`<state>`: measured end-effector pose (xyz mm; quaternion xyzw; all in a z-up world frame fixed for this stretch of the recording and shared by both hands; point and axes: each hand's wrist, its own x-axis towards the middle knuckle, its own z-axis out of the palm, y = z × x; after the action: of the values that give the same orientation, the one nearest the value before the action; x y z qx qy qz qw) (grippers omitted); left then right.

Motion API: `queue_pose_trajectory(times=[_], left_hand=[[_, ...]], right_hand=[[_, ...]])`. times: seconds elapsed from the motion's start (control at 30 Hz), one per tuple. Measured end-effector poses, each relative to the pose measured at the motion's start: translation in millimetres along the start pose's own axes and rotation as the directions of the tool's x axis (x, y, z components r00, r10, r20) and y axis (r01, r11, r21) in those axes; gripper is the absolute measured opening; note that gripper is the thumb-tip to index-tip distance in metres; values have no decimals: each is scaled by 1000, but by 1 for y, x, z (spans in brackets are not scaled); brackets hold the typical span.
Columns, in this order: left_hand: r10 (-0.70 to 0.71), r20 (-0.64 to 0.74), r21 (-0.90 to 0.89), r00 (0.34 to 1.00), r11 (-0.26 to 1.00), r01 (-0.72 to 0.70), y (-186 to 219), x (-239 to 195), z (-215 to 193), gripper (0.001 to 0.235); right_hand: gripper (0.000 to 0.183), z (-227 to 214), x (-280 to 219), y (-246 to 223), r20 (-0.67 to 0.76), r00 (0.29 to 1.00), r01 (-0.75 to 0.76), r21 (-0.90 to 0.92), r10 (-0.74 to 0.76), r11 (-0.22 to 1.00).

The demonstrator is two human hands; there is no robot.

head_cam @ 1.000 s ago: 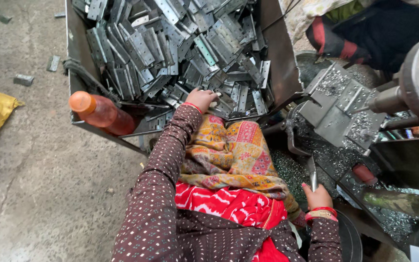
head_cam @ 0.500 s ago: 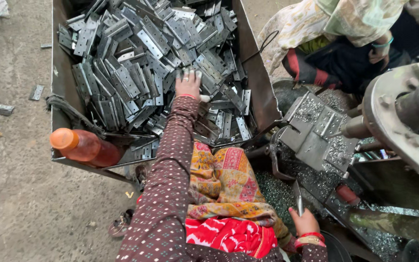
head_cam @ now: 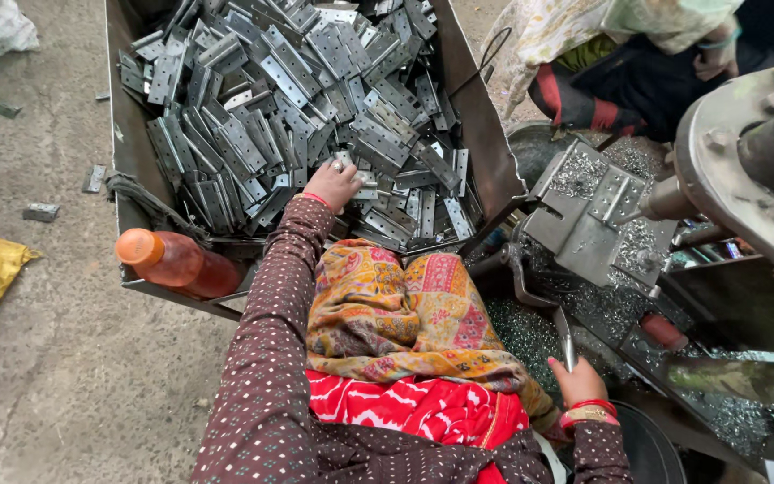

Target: The person picks up a metal bracket from a bin, positions it in a machine jig, and pulls a metal lever to operate the machine.

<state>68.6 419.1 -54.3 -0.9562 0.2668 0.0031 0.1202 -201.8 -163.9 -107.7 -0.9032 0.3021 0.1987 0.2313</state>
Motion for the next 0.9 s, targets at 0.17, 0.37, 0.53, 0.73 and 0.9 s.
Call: queue_pose_trajectory(times=[0.17, 0.37, 0.53, 0.73, 0.9], left_hand=[[-72, -28, -228, 997, 971, 64, 10, -9, 21, 14], [-216, -387, -500, 896, 866, -7, 92, -9, -65, 28], [-196, -651, -383, 733, 919, -95, 194, 36, -153, 41], [-5, -530, -248, 848, 957, -149, 331, 93, -163, 48], [-81, -351, -430, 933, 899, -83, 368, 102, -151, 55]], right_hand=[[51, 2, 0, 3, 16, 1000, -14, 17, 14, 1000], [56, 18, 19, 17, -80, 993, 84, -47, -87, 995], [59, 27, 23, 24, -66, 994, 84, -19, -85, 996], [57, 21, 10, 13, -67, 994, 85, -27, -86, 996], [59, 19, 9, 15, -17, 996, 91, 22, -91, 996]])
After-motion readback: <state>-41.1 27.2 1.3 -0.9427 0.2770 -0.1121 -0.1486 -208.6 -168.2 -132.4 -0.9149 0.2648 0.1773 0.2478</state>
